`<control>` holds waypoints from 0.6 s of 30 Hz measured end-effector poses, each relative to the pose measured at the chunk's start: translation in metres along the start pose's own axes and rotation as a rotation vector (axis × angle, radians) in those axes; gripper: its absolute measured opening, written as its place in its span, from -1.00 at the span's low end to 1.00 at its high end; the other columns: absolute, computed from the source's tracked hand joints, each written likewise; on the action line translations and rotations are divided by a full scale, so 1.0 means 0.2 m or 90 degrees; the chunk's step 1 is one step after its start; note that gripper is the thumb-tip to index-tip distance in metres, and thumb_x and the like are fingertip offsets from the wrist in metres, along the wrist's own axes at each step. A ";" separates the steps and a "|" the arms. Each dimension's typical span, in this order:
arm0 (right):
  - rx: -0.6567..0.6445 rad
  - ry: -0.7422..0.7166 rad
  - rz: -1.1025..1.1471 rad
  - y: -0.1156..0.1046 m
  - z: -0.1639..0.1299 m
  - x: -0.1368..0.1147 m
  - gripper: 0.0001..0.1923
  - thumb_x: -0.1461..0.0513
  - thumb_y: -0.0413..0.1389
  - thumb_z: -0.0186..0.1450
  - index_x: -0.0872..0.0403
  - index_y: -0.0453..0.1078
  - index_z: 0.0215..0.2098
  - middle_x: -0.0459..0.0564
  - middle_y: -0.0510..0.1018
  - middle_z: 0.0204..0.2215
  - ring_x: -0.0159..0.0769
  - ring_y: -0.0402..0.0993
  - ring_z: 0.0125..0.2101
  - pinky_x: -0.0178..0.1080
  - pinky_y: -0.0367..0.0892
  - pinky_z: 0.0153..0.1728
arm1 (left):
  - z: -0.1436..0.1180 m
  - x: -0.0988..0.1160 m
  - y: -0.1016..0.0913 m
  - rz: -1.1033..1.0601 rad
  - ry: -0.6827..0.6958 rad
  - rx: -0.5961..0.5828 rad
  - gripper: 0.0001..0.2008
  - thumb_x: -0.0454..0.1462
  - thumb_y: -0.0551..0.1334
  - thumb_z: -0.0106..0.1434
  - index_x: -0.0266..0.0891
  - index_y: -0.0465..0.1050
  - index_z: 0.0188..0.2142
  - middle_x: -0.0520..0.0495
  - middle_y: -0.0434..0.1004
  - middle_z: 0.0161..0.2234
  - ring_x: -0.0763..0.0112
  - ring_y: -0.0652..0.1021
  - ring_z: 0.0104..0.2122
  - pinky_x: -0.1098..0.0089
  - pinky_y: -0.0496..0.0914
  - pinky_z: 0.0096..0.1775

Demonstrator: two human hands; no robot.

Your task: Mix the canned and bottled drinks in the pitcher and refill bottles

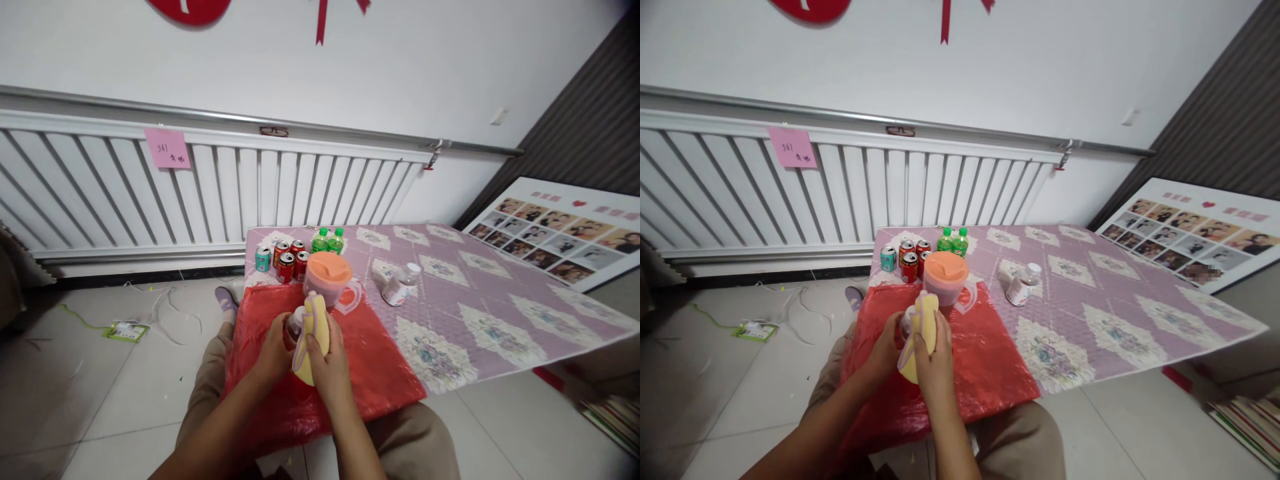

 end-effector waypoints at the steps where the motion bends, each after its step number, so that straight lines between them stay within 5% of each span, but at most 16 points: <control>1: 0.001 0.012 -0.006 0.01 -0.01 0.04 -0.36 0.03 0.13 0.25 0.08 0.27 0.25 0.19 0.38 0.23 -0.02 0.30 0.22 0.05 0.20 0.22 | 0.00 -0.01 -0.01 0.006 -0.009 0.016 -0.30 -0.23 0.43 0.01 -0.23 0.25 0.13 -0.27 0.43 0.12 0.05 0.50 0.05 0.08 0.42 0.07; 6: -0.058 0.169 0.090 0.04 -0.04 0.30 -0.37 -0.05 0.09 0.27 0.04 0.31 0.23 0.15 0.59 0.01 -0.03 0.58 -0.08 -0.01 0.48 -0.11 | 0.01 0.03 -0.06 0.041 0.011 0.006 -0.09 -0.20 0.47 -0.04 -0.25 0.13 0.27 -0.32 0.26 0.27 -0.02 0.33 0.26 0.02 0.22 0.27; 10: -0.026 0.192 0.121 -0.03 -0.03 0.25 -0.38 -0.06 0.11 0.26 0.07 0.32 0.19 0.14 0.61 -0.03 -0.03 0.59 -0.13 -0.04 0.49 -0.16 | 0.03 0.08 -0.06 0.025 -0.004 -0.104 -0.05 -0.19 0.46 0.00 -0.23 0.08 0.32 -0.31 0.18 0.33 -0.02 0.26 0.32 -0.01 0.14 0.32; 13: 0.008 0.115 0.078 -0.07 0.00 0.08 -0.39 -0.04 0.11 0.28 0.07 0.29 0.21 0.16 0.54 0.06 -0.02 0.52 -0.01 0.00 0.42 0.01 | 0.03 0.13 -0.03 0.000 0.025 -0.157 -0.19 -0.22 0.43 0.05 -0.18 0.19 0.27 -0.23 0.34 0.26 0.01 0.38 0.24 0.03 0.25 0.28; 18: -0.018 -0.174 -0.119 0.01 0.00 -0.23 -0.48 0.14 0.11 0.30 0.00 0.31 0.22 0.16 0.30 0.27 0.00 0.21 0.27 0.11 0.16 0.25 | 0.02 0.13 0.00 -0.036 0.065 -0.125 -0.32 -0.31 0.39 0.07 -0.19 0.30 0.20 -0.21 0.47 0.15 0.08 0.51 0.09 0.06 0.38 0.16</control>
Point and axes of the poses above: each hand's wrist, its own z-axis towards the middle knuckle, its own y-axis out of the palm, x = y × z, the point moved 10 cm from there along z, towards the middle knuckle
